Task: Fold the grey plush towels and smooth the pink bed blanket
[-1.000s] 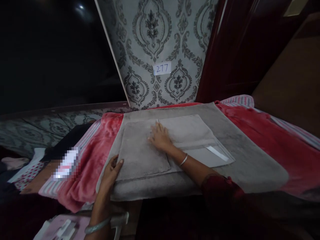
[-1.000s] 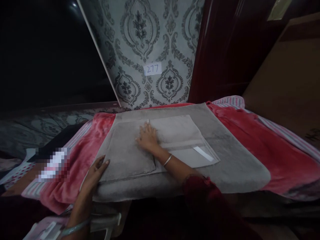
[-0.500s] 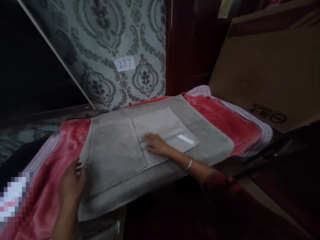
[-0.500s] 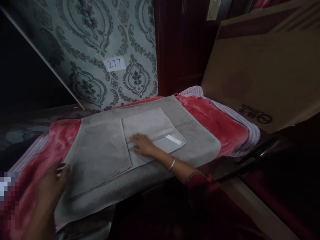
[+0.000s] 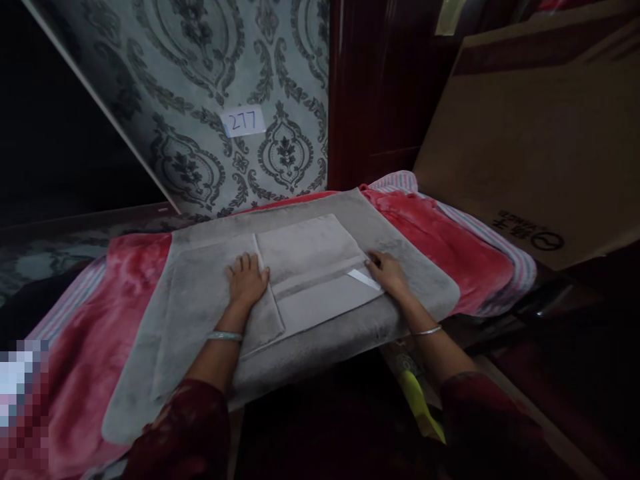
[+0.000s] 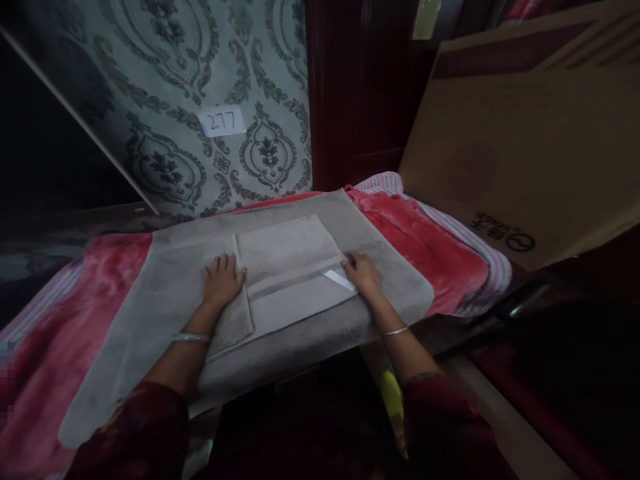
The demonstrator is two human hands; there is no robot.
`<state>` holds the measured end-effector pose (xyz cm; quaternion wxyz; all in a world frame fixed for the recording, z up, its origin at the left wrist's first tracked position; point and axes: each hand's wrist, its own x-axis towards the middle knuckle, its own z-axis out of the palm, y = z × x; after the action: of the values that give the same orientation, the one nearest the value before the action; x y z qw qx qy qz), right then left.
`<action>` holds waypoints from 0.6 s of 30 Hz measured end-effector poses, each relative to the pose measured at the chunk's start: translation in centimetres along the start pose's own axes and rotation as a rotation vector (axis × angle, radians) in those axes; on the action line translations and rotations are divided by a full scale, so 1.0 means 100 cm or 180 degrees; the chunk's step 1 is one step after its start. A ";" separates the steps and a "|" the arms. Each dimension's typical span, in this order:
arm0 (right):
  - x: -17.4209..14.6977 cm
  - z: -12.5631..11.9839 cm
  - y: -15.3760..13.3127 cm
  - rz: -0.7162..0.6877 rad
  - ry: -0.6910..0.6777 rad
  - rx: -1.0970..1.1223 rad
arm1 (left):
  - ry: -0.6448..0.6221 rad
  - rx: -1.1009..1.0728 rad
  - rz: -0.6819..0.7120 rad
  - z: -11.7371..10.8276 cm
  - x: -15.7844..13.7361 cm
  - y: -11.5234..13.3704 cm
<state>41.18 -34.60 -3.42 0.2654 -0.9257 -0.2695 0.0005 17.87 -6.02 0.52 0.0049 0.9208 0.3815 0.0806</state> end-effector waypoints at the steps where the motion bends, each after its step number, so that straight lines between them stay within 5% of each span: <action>1: -0.002 0.003 0.001 -0.0042 0.0048 -0.0018 | 0.0022 0.0058 -0.0005 0.004 -0.003 0.002; 9: -0.003 0.021 0.017 -0.0387 0.0329 -0.0041 | 0.0221 0.0247 -0.0305 -0.012 -0.002 0.008; 18: -0.005 0.021 0.017 -0.0328 0.0340 0.0012 | -0.0487 0.0216 -0.0475 -0.021 0.014 0.015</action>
<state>41.30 -35.04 -6.15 0.2808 -0.9088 -0.3022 -0.0621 19.63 -6.19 2.95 0.0088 0.8929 0.4501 -0.0035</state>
